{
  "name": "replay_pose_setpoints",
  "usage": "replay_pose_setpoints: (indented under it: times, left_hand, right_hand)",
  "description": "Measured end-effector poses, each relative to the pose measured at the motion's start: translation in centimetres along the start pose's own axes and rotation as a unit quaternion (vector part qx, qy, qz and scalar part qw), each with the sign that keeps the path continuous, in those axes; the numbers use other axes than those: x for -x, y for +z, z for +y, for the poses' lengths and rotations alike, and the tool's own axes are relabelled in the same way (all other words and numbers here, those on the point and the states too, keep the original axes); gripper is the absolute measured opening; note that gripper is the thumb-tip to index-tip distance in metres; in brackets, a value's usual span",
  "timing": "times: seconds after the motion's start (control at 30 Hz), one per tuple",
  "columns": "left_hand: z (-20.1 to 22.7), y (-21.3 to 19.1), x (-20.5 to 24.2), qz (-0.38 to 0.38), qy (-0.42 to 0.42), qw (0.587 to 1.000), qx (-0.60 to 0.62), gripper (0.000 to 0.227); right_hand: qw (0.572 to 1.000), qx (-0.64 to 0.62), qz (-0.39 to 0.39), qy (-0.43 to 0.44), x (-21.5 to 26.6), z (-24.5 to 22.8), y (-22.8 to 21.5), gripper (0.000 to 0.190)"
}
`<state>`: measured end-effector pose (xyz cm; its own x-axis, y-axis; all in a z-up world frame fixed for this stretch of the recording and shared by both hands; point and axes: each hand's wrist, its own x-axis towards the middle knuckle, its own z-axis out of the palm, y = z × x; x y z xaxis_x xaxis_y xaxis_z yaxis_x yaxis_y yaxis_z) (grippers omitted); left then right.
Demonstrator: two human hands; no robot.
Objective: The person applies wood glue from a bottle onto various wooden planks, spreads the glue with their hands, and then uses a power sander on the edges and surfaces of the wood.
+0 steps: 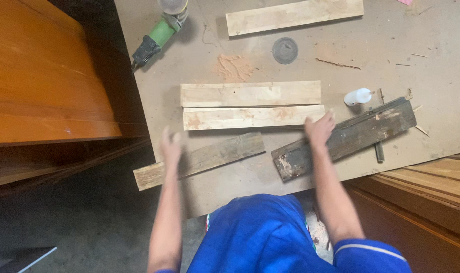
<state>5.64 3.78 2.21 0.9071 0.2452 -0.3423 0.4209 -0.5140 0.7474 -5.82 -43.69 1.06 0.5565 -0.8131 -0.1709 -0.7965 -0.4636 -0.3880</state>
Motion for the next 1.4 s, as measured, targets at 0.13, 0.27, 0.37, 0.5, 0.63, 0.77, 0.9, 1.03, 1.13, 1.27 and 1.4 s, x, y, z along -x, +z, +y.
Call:
replay_pose_setpoints:
  times: [0.13, 0.27, 0.37, 0.5, 0.63, 0.77, 0.9, 1.03, 1.13, 1.27, 1.4]
  left_hand:
    - [9.2, 2.9, 1.3, -0.102, -0.069, 0.992, 0.008, 0.069]
    - [5.7, 4.1, -0.9, -0.022, -0.087, 0.996, 0.009, 0.052]
    - [6.7, 2.9, -1.3, -0.065, -0.097, 0.993, -0.010, 0.050]
    - [5.6, 4.2, -3.4, -0.106, -0.122, 0.986, -0.032, 0.059]
    - [8.6, 3.9, -2.1, -0.089, -0.126, 0.987, -0.039, 0.076]
    - [3.5, 2.4, -1.3, 0.029, -0.084, 0.986, 0.144, 0.049]
    - [-5.9, -0.8, 0.1, 0.187, -0.052, 0.895, 0.403, 0.045]
    - [-4.3, -6.0, 5.2, 0.201, -0.061, 0.830, 0.517, 0.040]
    - [-5.0, -8.1, 7.4, 0.256, -0.084, 0.831, 0.488, 0.017]
    - [-4.9, -7.9, 6.1, 0.227, -0.101, 0.898, 0.362, 0.011]
    - [-5.8, -4.8, 1.9, 0.170, 0.001, 0.975, 0.143, 0.021]
  right_hand:
    - [0.993, 0.000, -0.115, 0.039, -8.1, 7.7, 7.6, 0.077]
    - [0.987, 0.023, -0.145, 0.064, -6.0, 6.6, 5.9, 0.083]
    - [0.984, 0.040, -0.152, 0.081, -4.5, 4.7, 4.0, 0.078]
    - [0.984, 0.005, -0.146, 0.101, -6.3, 4.3, 3.9, 0.076]
    - [0.987, -0.004, -0.123, 0.105, -5.3, 2.7, 3.0, 0.074]
    - [0.962, -0.226, -0.085, 0.124, 4.5, -3.3, -4.2, 0.072]
    - [0.925, -0.380, 0.025, -0.006, 13.2, -4.9, -6.4, 0.045]
    - [0.889, -0.456, 0.007, -0.033, 17.3, -4.5, -4.3, 0.044]
    - [0.862, -0.505, -0.039, -0.012, 18.2, -3.6, -2.5, 0.040]
    - [0.908, -0.404, -0.092, 0.061, 15.5, -2.6, 0.0, 0.047]
    - [0.981, -0.175, -0.065, 0.055, 7.5, 0.1, 1.6, 0.042]
